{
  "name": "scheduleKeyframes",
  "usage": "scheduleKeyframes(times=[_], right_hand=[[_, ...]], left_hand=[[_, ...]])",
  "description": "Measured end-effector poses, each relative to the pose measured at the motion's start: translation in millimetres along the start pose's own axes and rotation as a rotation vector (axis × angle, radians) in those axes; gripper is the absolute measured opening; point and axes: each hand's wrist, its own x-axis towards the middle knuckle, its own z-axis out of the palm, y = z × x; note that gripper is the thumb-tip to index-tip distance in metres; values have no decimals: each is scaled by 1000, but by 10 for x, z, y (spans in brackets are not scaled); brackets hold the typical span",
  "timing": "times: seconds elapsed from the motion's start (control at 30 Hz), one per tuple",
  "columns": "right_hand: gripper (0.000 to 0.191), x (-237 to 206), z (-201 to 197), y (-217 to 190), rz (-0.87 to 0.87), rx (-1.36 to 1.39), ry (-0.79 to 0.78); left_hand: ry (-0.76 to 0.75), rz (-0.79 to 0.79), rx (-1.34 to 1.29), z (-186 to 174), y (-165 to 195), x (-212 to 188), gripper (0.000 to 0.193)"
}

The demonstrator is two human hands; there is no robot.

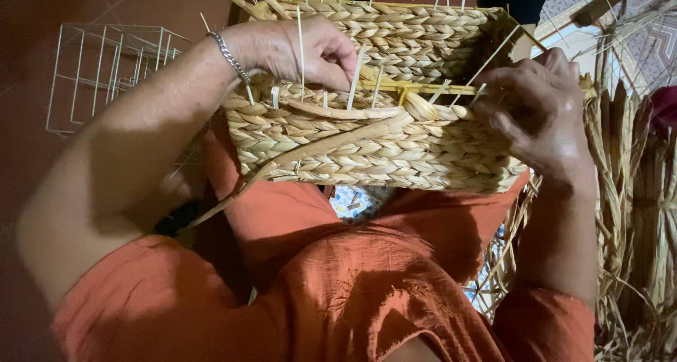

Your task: The person weaves a rectangular basket by hand, interlacing dried palm strips through a wire frame. They repeatedly pull strips through the weave, adjust tension, and rotate the basket to continue the pattern.

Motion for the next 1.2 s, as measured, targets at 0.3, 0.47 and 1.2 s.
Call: scheduleKeyframes(times=[0.3,0.47,1.2], right_hand=[[15,-93,193,188,-81,-77,107],[14,-114,339,305,-145,-122,173],[27,-140,610,-421,-206,125,513]], left_hand=[[440,334,408,333,-49,-69,8],[495,300,669,505,-102,-143,29],[134,-35,318,44,340,-173,36]])
